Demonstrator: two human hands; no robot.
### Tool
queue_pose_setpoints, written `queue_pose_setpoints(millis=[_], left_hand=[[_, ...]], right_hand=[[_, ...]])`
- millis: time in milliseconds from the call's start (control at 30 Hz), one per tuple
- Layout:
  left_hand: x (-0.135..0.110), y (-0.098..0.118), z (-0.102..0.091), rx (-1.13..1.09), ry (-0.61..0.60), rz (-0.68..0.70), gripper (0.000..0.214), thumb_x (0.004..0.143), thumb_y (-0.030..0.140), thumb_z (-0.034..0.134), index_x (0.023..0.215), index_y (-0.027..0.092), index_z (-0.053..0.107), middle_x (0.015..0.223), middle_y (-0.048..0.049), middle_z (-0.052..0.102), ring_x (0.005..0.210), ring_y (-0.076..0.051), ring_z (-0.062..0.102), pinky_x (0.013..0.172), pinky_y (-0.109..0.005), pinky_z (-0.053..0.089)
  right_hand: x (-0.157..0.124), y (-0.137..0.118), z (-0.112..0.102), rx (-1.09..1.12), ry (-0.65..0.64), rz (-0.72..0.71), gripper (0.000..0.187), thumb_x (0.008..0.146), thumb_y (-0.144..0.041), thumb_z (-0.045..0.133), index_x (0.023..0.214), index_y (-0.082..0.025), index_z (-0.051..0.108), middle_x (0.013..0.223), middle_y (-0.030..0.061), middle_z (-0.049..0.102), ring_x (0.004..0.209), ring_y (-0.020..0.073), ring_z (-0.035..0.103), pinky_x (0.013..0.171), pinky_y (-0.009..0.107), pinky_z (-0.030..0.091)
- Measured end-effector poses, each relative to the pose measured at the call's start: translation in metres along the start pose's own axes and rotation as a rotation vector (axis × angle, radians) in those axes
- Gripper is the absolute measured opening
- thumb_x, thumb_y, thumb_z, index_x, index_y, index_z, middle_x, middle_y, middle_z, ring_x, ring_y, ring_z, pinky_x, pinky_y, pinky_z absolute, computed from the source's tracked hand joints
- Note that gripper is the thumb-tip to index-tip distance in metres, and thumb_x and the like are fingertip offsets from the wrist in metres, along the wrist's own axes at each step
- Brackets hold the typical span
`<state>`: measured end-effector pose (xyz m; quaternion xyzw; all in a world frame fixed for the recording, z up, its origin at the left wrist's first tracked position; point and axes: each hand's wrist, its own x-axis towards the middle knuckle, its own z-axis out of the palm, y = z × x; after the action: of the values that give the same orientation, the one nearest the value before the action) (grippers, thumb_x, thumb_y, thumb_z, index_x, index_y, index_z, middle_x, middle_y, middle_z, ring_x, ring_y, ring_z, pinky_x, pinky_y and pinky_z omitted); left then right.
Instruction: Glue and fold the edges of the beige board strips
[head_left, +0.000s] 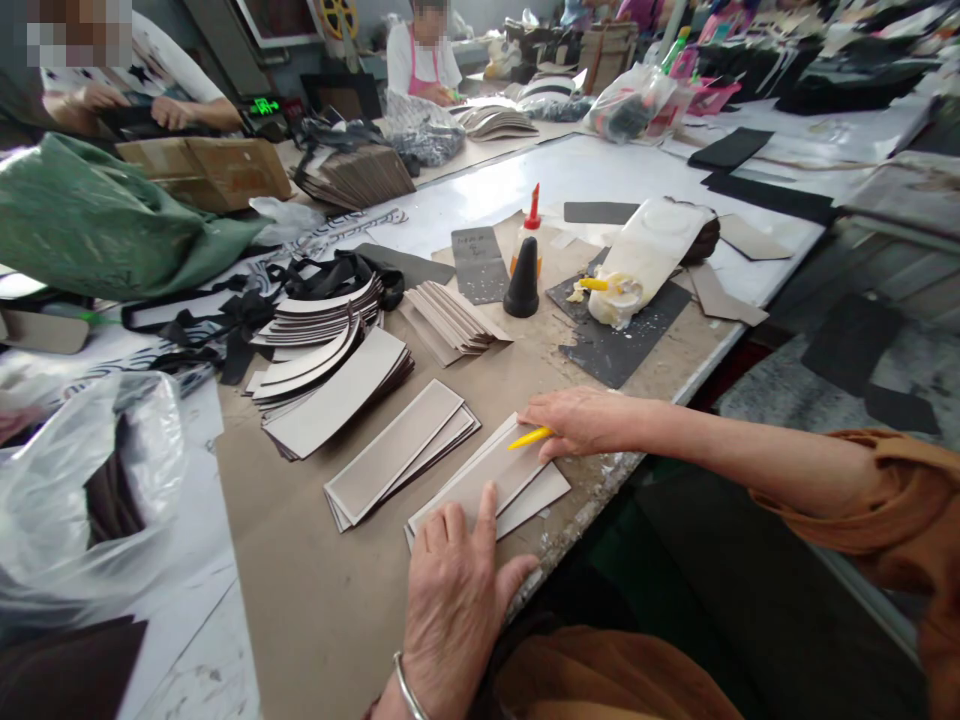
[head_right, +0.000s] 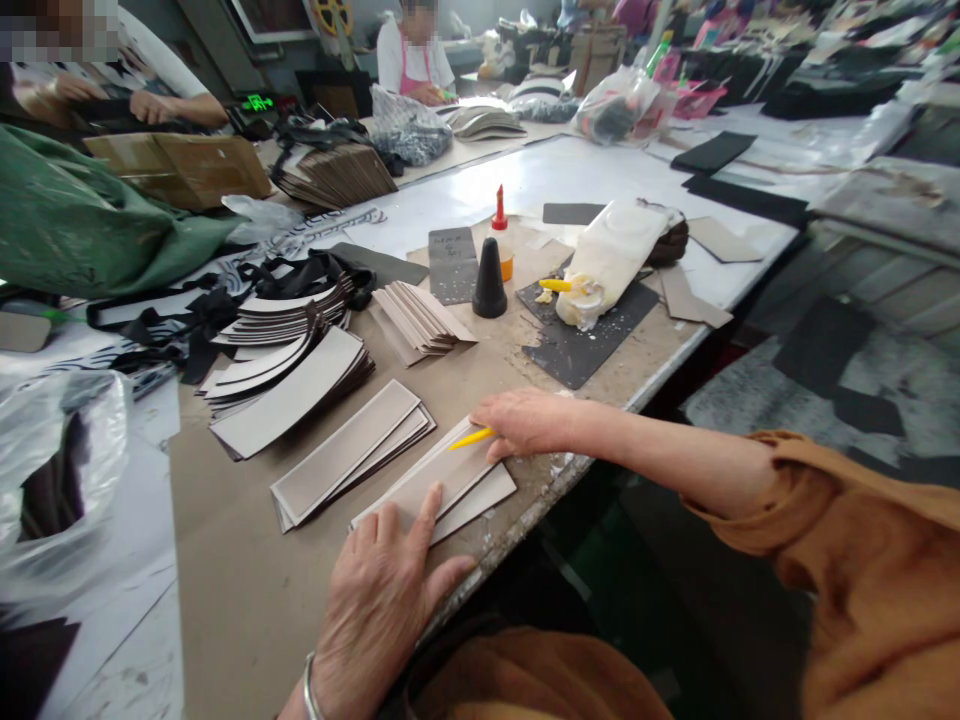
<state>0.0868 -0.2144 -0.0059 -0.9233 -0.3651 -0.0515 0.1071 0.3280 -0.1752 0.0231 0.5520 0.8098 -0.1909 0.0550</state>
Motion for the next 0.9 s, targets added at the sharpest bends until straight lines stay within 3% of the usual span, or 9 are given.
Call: queue_pose_setpoints(millis=[67, 167, 267, 400, 567, 900], left_hand=[[0.001, 0.001, 0.001, 0.010, -0.007, -0.003, 0.073, 0.069, 0.059, 0.062, 0.126, 0.016, 0.052, 0.081, -0.0081, 0.049, 0.071, -0.024, 0.047, 0.064, -0.037, 0.046], [0.001, 0.001, 0.003, 0.006, -0.015, -0.006, 0.075, 0.067, 0.059, 0.064, 0.128, 0.018, 0.051, 0.082, -0.0080, 0.049, 0.073, -0.024, 0.047, 0.065, -0.037, 0.045], [0.000, 0.001, 0.004, -0.002, -0.012, -0.020, 0.073, 0.067, 0.058, 0.064, 0.127, 0.018, 0.051, 0.083, -0.0078, 0.048, 0.073, -0.024, 0.046, 0.066, -0.037, 0.045], [-0.001, 0.002, 0.006, -0.029, 0.001, -0.040, 0.070, 0.069, 0.057, 0.063, 0.127, 0.019, 0.051, 0.083, -0.0079, 0.048, 0.074, -0.024, 0.045, 0.066, -0.037, 0.045], [-0.005, 0.003, 0.010, -0.063, 0.011, -0.074, 0.073, 0.069, 0.060, 0.060, 0.129, 0.021, 0.049, 0.087, -0.0080, 0.048, 0.079, -0.025, 0.045, 0.070, -0.038, 0.045], [-0.013, 0.007, 0.015, -0.147, 0.132, -0.095, 0.067, 0.074, 0.053, 0.061, 0.129, 0.018, 0.048, 0.095, -0.0099, 0.047, 0.091, -0.028, 0.044, 0.080, -0.045, 0.045]], right_hand=[[-0.003, 0.003, -0.002, 0.091, 0.085, 0.039, 0.045, 0.080, -0.031, 0.064, 0.120, -0.013, 0.054, 0.113, 0.0126, 0.061, 0.102, 0.0242, 0.058, 0.085, 0.030, 0.043], [-0.009, 0.005, -0.006, 0.145, 0.187, 0.205, 0.028, 0.084, -0.029, 0.056, 0.106, -0.012, 0.062, 0.101, 0.0120, 0.066, 0.093, 0.0223, 0.061, 0.080, 0.029, 0.043], [-0.014, 0.003, -0.005, 0.193, 0.146, 0.360, 0.026, 0.085, -0.033, 0.050, 0.089, -0.013, 0.066, 0.083, 0.0106, 0.067, 0.079, 0.0222, 0.063, 0.068, 0.028, 0.043], [-0.014, 0.000, 0.006, 0.425, 0.026, 0.486, 0.034, 0.082, -0.040, 0.048, 0.066, -0.015, 0.063, 0.061, 0.0058, 0.063, 0.061, 0.0188, 0.061, 0.056, 0.025, 0.042], [-0.009, -0.002, 0.017, 0.623, -0.068, 0.522, 0.036, 0.080, -0.042, 0.045, 0.059, -0.016, 0.057, 0.054, 0.0014, 0.060, 0.044, 0.0112, 0.053, 0.045, 0.021, 0.041], [-0.012, -0.013, 0.005, 0.583, 0.047, 0.542, 0.032, 0.070, -0.044, 0.057, 0.052, -0.019, 0.048, 0.043, -0.0024, 0.049, 0.042, 0.0113, 0.048, 0.040, 0.021, 0.033]])
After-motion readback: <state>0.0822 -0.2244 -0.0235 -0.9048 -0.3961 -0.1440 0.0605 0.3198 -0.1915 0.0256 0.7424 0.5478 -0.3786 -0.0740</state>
